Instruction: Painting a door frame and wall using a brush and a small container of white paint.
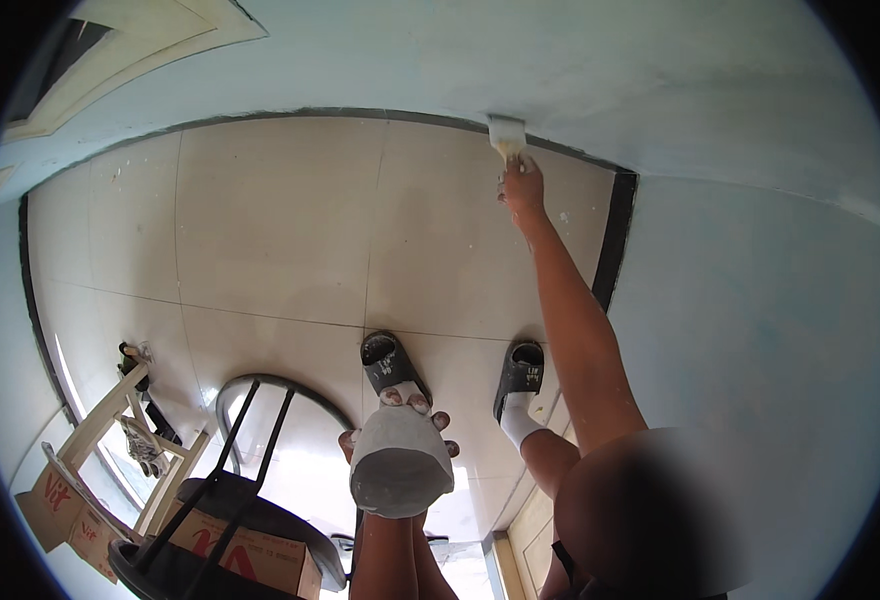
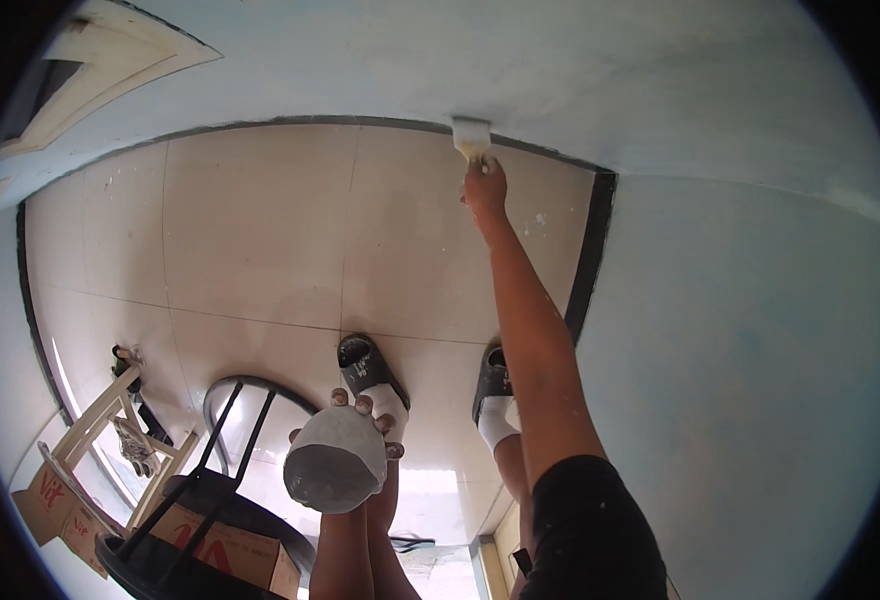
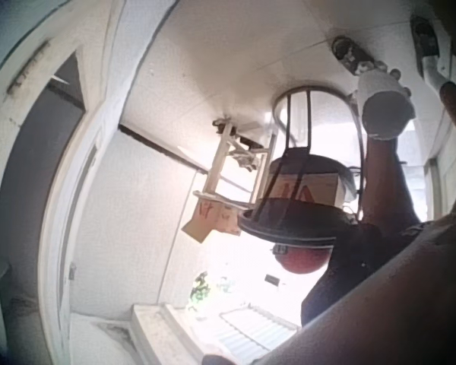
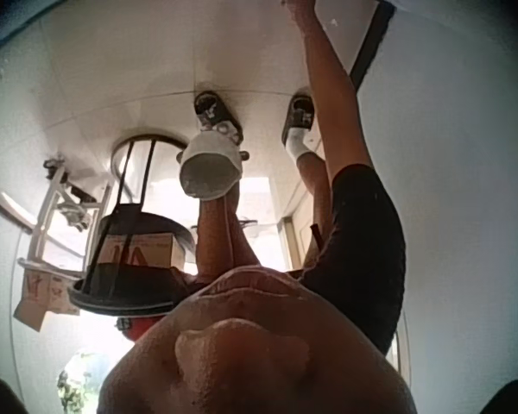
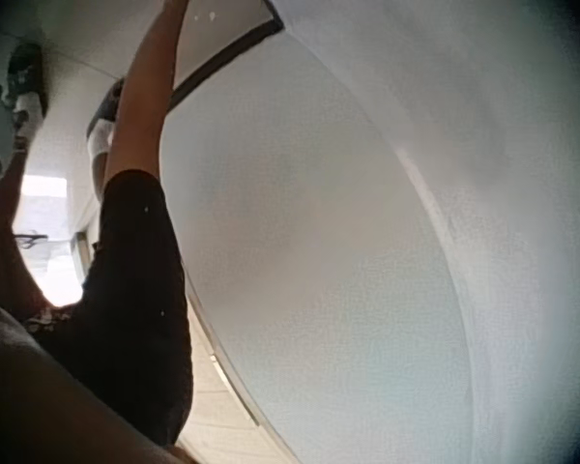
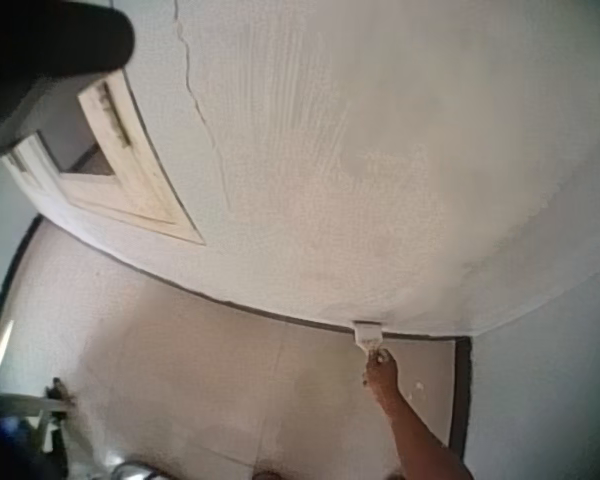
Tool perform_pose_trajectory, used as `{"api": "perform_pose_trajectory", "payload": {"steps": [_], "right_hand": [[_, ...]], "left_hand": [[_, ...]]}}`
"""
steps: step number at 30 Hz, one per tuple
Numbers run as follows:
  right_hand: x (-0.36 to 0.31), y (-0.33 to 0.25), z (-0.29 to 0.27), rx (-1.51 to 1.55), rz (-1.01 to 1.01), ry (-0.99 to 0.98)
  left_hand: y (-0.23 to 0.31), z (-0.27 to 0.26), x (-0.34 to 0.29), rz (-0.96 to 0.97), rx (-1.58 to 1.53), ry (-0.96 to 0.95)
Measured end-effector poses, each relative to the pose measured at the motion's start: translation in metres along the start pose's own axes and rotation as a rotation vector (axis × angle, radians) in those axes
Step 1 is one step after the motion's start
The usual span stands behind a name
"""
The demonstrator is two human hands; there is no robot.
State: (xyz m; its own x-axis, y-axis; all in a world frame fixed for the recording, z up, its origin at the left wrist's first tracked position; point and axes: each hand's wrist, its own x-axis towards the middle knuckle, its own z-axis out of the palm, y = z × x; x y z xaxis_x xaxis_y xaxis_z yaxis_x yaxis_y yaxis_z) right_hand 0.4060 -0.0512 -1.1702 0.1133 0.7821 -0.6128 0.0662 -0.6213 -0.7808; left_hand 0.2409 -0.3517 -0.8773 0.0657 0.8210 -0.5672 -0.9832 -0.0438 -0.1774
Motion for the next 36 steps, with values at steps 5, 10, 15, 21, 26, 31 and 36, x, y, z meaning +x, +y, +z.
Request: {"api": "perform_pose_trajectory", "payload": {"steps": [5, 10, 15, 21, 26, 31, 36], "right_hand": [[-0.070, -0.044, 0.026, -0.004, -0.382, 0.008], [0.004, 0.026, 0.032, -0.269, -0.426, 0.124], [-0.001, 0.004, 0.058, -0.094, -0.033, 0.064], [-0.089, -0.037, 0.019, 0.458, -0.379, 0.262], [0.021, 0.019, -0.123, 0.103, 0.012, 0.306], [-0.007, -0.028, -0.118, 0.038, -0.009, 0.212], [-0.117, -0.125, -0.112, 0.231, -0.399, 0.281]], "left_hand": [[-0.002, 0.050, 0.010, 0.047, -0.125, 0.238], [-0.009, 0.011, 0.018, -0.026, -0.058, 0.093], [-0.004, 0.009, 0.016, -0.057, -0.025, -0.023], [-0.004, 0.031, 0.011, 0.152, -0.073, 0.147], [0.006, 0.000, 0.021, -0.037, -0.009, -0.038], [0.018, 0.023, 0.016, -0.024, -0.029, 0.041], [0.006, 0.026, 0.016, 0.064, -0.064, 0.084]]}}
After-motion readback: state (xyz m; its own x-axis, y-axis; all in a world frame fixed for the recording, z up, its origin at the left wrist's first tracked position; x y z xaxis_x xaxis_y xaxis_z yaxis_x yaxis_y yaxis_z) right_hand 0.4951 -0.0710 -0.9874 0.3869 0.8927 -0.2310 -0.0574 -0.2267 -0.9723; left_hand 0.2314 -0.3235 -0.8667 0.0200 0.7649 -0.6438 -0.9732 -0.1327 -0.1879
